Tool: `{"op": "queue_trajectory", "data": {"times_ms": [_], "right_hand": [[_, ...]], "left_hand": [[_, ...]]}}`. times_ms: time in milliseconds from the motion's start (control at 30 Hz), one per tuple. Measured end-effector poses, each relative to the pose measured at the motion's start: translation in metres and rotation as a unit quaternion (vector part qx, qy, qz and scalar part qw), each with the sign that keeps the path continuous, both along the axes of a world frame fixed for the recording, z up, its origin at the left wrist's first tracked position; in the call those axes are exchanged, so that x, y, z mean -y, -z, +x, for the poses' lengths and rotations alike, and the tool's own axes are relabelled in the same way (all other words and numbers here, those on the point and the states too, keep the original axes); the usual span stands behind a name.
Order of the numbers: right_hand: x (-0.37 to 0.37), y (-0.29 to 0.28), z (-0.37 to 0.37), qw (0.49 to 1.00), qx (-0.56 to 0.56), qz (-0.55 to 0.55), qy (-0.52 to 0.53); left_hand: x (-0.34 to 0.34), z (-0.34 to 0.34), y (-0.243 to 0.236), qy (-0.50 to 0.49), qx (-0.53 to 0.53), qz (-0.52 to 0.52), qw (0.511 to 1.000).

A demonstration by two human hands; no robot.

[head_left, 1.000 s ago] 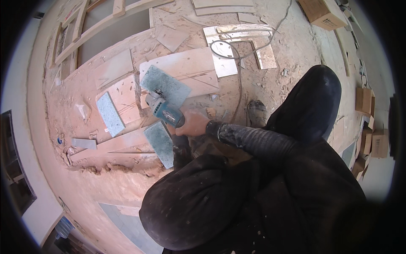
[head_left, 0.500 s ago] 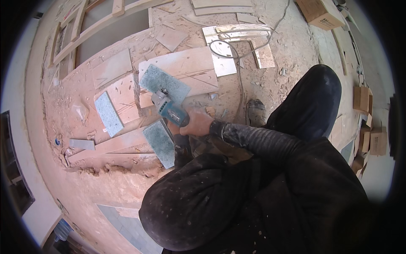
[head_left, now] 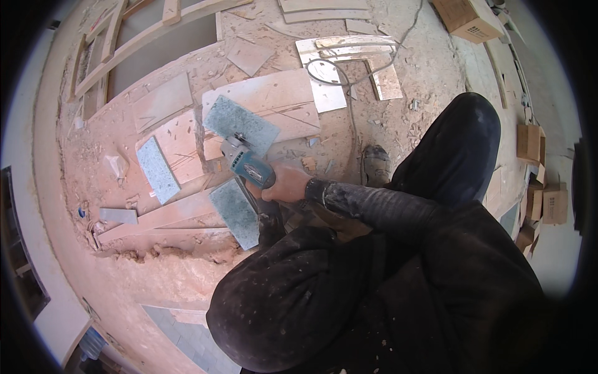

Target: The person uses an angle grinder to cut through pieces of stone while another person holds a ruler to guide the cut. The person then picks up and shows the cut stone pieces.

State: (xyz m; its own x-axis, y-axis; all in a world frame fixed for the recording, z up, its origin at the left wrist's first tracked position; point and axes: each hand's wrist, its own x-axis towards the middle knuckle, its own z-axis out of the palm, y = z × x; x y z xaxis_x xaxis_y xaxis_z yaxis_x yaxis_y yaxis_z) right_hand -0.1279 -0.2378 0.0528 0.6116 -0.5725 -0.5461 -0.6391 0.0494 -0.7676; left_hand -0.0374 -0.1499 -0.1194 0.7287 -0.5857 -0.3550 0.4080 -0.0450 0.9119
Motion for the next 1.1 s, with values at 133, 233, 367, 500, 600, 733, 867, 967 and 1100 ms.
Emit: {"op": "queue_trajectory", "data": {"times_ms": [133,233,367,500,600,733,867,967,1100], "right_hand": [[0.011,0.0,0.018,1.0,-0.02,-0.014,-0.018],[0.019,0.014,0.03,0.999,-0.02,-0.024,-0.022],[0.031,0.023,0.049,0.998,-0.011,-0.034,-0.06],[0.052,0.02,0.036,0.994,-0.019,-0.026,-0.108],[0.053,0.019,0.016,0.995,0.004,-0.021,-0.101],[0.038,0.006,-0.006,0.996,-0.025,-0.007,-0.09],[0.021,0.002,-0.016,0.996,-0.052,-0.026,-0.066],[0.021,0.002,-0.004,0.997,-0.057,-0.006,-0.058],[0.029,0.016,0.019,0.999,-0.031,0.001,-0.024]], "left_hand": [[0.002,-0.002,0.004,0.005,0.017,0.002,1.0],[0.005,-0.003,0.007,0.014,0.044,0.006,0.999],[0.001,0.007,0.022,0.018,0.121,0.022,0.992],[0.003,0.004,0.013,0.075,0.333,0.144,0.929],[0.01,-0.006,-0.01,0.039,0.164,0.058,0.984],[0.008,-0.002,-0.005,0.006,0.001,-0.007,1.0],[0.01,-0.005,-0.006,-0.006,-0.071,-0.051,0.996],[0.008,-0.004,-0.012,-0.026,-0.123,-0.087,0.988],[0.013,-0.007,-0.024,0.02,-0.038,-0.028,0.999]]}}
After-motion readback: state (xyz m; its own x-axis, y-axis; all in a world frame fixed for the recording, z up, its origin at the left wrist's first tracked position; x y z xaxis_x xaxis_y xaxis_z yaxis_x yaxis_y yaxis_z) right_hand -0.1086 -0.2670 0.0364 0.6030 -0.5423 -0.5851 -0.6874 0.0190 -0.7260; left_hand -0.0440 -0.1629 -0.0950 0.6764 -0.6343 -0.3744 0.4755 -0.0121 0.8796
